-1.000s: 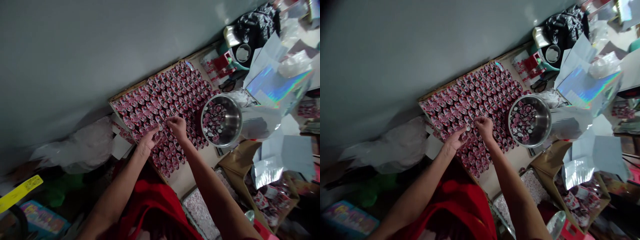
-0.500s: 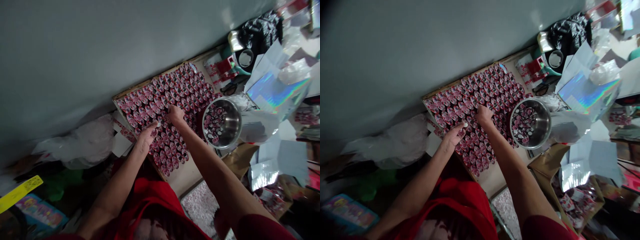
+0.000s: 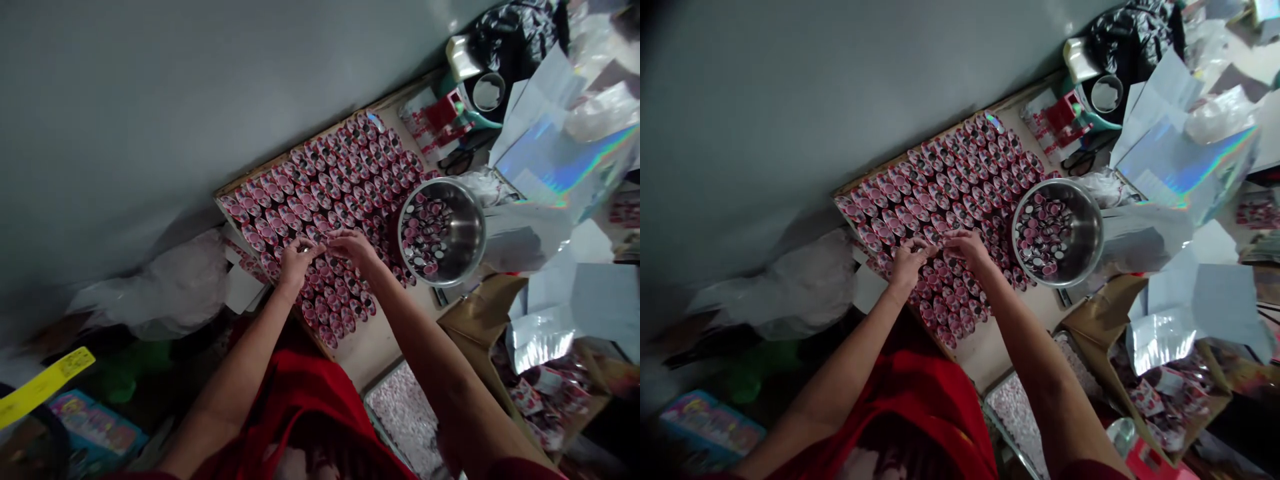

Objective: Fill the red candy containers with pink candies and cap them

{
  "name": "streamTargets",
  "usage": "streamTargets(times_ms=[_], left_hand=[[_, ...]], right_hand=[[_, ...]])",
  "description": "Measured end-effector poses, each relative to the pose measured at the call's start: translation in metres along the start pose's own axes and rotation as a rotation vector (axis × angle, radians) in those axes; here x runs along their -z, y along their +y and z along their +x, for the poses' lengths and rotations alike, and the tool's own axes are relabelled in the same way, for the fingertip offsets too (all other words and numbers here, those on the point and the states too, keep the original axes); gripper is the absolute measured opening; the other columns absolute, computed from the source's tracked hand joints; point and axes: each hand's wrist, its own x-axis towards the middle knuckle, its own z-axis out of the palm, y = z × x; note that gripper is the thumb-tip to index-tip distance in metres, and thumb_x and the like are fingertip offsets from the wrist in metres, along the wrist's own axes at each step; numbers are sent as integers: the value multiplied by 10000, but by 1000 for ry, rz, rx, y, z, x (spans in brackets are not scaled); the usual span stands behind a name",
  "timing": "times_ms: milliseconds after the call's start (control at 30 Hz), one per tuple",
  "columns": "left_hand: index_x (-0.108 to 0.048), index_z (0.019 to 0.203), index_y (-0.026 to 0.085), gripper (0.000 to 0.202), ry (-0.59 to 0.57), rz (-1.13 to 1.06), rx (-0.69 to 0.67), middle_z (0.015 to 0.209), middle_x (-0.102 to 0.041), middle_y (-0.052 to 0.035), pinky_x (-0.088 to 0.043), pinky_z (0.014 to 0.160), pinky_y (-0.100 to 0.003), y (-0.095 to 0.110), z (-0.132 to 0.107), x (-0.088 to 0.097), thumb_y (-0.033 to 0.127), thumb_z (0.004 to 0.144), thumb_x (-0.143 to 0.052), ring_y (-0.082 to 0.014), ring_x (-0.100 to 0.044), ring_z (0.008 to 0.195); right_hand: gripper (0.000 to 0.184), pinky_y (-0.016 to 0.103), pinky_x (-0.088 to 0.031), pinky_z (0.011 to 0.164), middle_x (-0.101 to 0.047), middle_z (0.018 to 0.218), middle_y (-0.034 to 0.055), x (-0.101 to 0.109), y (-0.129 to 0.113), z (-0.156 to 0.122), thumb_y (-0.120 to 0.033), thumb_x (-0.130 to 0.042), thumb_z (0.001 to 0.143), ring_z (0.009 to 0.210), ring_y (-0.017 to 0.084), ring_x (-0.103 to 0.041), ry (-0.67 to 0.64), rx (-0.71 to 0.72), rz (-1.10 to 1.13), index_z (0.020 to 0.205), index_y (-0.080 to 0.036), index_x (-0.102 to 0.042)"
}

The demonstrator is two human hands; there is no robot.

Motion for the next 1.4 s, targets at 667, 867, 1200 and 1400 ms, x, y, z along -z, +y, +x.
streamTargets(times_ms=[667, 867, 1200, 1400], left_hand=[[-808, 959, 123, 157, -123, -131, 228, 949, -809, -91, -603, 955, -277, 38, -1, 54, 51, 851, -720, -145, -761, 893], [-823, 947, 137, 205, -149, 15, 260, 936, -827, -72, -583, 970, -293, -4, -20, 40, 100, 747, -855, -182, -771, 949], [-788, 898, 141, 153, -177, 125, 287, 942, -799, -76, -597, 974, -350, -53, -36, -3, 202, 791, -879, -170, -747, 883], [-806, 943, 128, 179, -153, 76, 278, 967, -798, -94, -612, 996, -365, -25, -21, 3, 135, 861, -646, -170, -750, 897]], right_hand=[[105, 300, -490, 805, -784, 940, 30, -39, -28, 9, -261, -777, 848, 896, 222, -707, 261, 84, -668, 946, -231, -754], [142, 263, -534, 768, -780, 928, 30, -54, 23, -63, -232, -699, 906, 821, 177, -699, 189, 310, -251, 987, -226, -816], [153, 296, -523, 820, -784, 930, 69, 0, 70, -77, -209, -627, 891, 864, 210, -707, 416, 163, -304, 926, -198, -775], [116, 322, -459, 859, -777, 991, 96, 30, 55, -25, -207, -629, 872, 945, 237, -667, 456, 3, -507, 853, -200, -744]])
